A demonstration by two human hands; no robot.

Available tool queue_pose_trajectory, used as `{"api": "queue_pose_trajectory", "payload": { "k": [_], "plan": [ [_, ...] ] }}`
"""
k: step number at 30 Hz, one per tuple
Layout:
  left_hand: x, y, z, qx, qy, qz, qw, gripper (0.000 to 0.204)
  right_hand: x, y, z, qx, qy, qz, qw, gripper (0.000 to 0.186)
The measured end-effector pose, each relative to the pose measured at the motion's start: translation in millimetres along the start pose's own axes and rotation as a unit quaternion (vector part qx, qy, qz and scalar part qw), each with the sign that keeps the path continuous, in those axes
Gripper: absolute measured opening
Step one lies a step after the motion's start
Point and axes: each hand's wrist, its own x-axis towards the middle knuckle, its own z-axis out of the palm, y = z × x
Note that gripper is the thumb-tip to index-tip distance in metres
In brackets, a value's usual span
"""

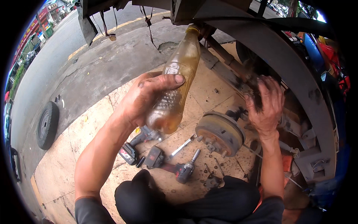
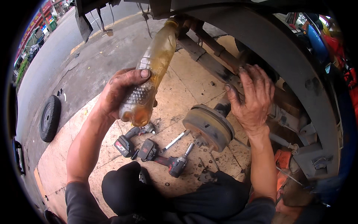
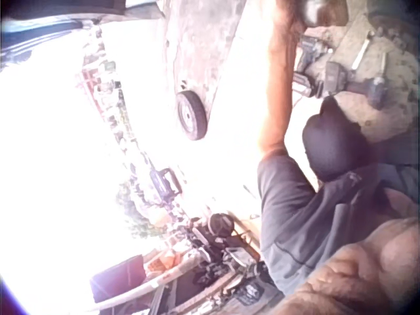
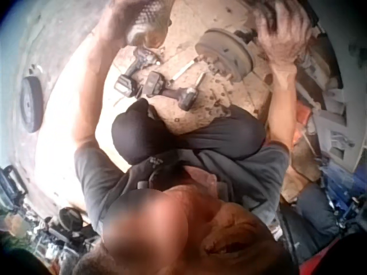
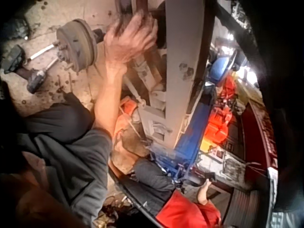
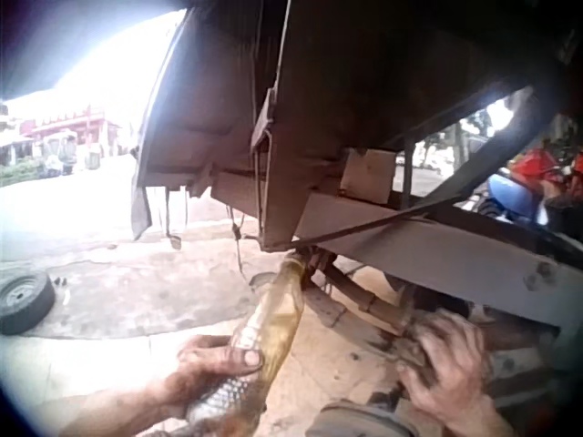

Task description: The person uses a wrench and an impact driver to loosen and remove bolts from a vehicle's rear leaf spring suspension, handles small metal components by hand, and retrieves a plastic bottle from a workshop area.

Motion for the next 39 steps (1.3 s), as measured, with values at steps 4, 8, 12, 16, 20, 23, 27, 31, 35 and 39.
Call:
{"api": "queue_pose_trajectory", "payload": {
  "k": [4,8,12,16,20,23,27,31,35,39],
  "plan": [
    [-2.4,-9.0,-8.2,-0.067,-0.011,-0.022,0.997,0.052,73.3,20.9,-48.3,-0.098,0.136,0.039,0.985,0.048],
    [-35.1,-40.4,-58.9,-0.019,0.014,-0.055,0.998,0.069,102.7,66.9,-53.0,-0.151,-0.067,0.28,0.946,0.073],
    [-63.2,-71.8,-99.9,0.156,0.06,-0.045,0.985,0.067,93.5,151.5,-59.7,-0.017,-0.227,0.277,0.933,0.059],
    [-110.8,-93.8,-123.6,0.317,0.131,-0.121,0.931,0.071,82.2,222.0,-45.9,-0.006,-0.294,0.185,0.938,0.048],
    [-190.1,-92.1,-150.0,0.266,0.267,-0.143,0.915,0.081,88.3,240.3,-30.8,-0.06,-0.336,0.146,0.929,0.046],
    [-259.2,-106.4,-162.4,0.256,0.393,-0.119,0.875,0.081,91.1,255.0,-24.1,-0.096,-0.359,0.111,0.922,0.045],
    [-351.6,-99.4,-161.0,0.126,0.491,-0.204,0.838,0.08,81.5,262.7,-23.0,-0.136,-0.37,0.036,0.918,0.043],
    [-446.2,-99.8,-134.4,0.085,0.57,-0.211,0.79,0.076,80.1,285.9,-34.7,-0.297,-0.245,-0.29,0.876,0.042],
    [-540.3,-67.8,-66.3,-0.002,0.635,-0.264,0.726,0.074,66.5,188.1,-60.6,-0.237,-0.375,-0.238,0.864,0.064],
    [-639.6,-26.1,-12.4,0.002,0.702,-0.284,0.653,0.073,37.3,-92.9,-151.7,0.0,-0.468,0.203,0.86,0.079]
  ]
}}
